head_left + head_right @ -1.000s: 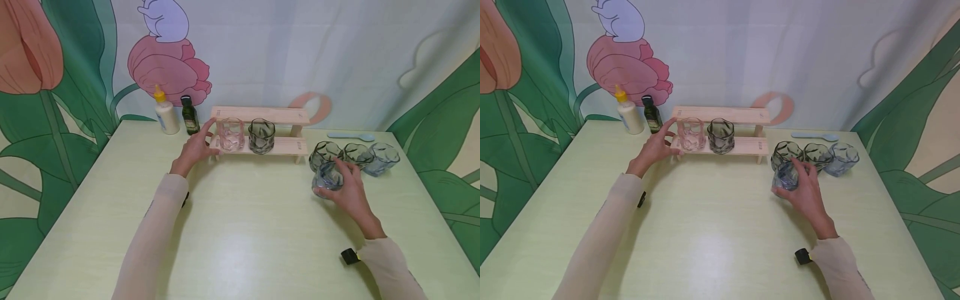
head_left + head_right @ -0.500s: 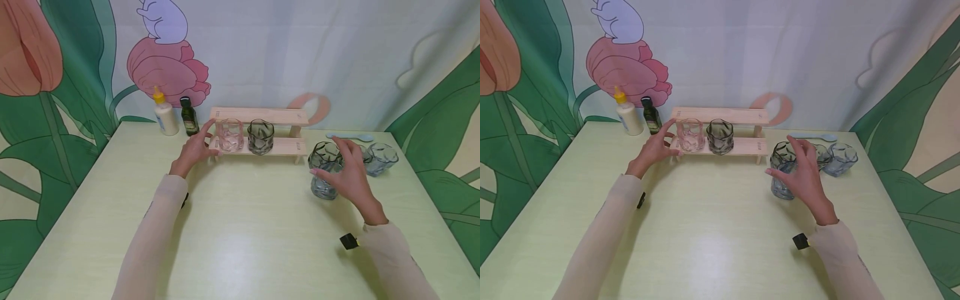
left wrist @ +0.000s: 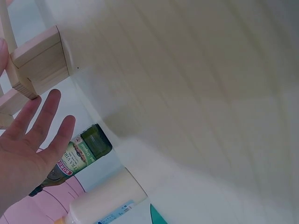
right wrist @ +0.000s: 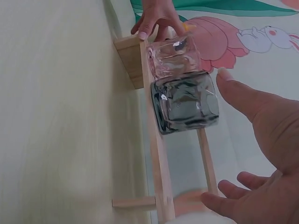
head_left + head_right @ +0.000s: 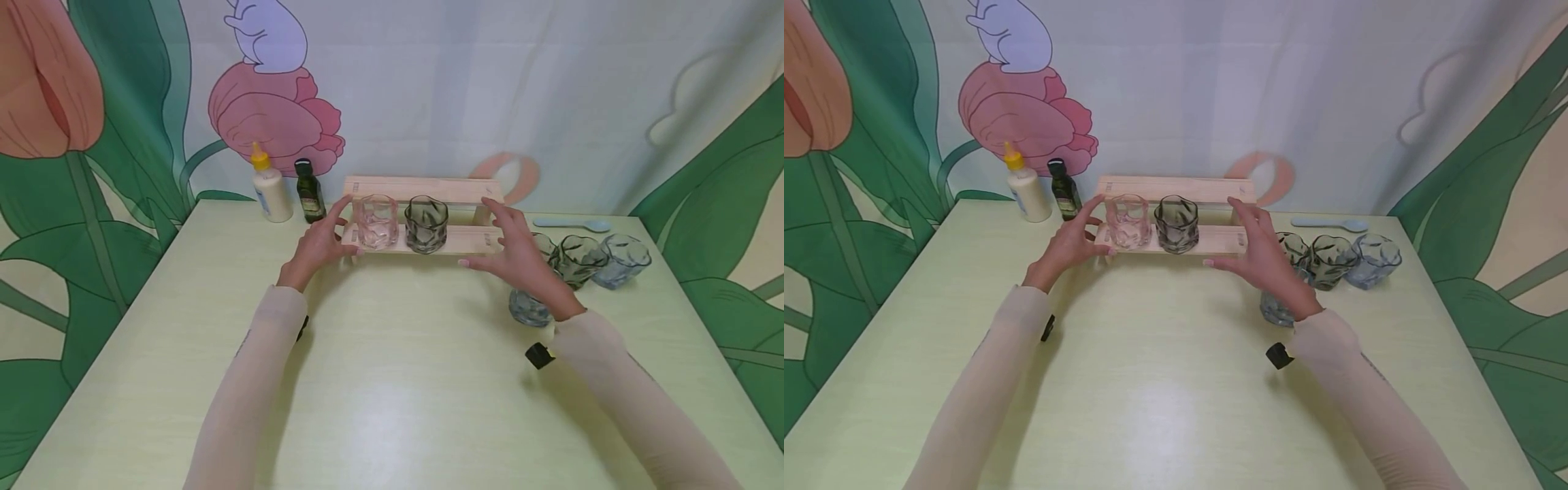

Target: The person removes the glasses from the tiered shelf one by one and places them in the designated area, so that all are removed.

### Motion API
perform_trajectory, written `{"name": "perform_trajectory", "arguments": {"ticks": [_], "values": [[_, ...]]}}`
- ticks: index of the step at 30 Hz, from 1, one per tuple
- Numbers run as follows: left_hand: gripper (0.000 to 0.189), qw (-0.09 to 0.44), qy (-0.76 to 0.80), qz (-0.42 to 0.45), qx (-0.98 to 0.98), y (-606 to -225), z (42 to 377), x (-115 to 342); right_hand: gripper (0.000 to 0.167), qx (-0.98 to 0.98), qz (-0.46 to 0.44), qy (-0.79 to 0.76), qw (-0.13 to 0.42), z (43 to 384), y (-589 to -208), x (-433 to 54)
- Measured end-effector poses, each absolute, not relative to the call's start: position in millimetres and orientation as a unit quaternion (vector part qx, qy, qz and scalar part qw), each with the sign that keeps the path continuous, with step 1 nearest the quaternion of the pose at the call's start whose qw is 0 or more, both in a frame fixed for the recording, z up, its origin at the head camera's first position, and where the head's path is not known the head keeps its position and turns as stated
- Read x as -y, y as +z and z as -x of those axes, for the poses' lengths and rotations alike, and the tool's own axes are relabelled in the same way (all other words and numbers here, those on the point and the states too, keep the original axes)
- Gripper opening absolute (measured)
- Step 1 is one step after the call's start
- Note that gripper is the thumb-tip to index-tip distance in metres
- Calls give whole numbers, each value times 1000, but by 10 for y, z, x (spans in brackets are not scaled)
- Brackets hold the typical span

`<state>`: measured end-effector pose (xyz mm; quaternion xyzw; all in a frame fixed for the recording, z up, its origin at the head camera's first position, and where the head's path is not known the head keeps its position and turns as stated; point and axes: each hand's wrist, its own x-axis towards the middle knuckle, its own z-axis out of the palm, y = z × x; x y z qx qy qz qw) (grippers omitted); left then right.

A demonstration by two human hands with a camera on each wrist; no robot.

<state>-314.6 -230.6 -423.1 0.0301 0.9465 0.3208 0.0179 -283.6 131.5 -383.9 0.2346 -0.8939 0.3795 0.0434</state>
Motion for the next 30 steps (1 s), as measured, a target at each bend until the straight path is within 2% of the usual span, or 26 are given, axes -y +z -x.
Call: {"name": "perform_trajectory", "arguments": {"ticks": [10, 30], "values": [[107, 17, 316, -31, -948, -4238, 3150, 2297, 106, 886, -251, 389, -10, 3103, -3861, -991], [106, 9, 312, -39, -949, -4279, 3167, 2336, 99, 895, -263, 359, -20, 3374, -3914, -530]]}}
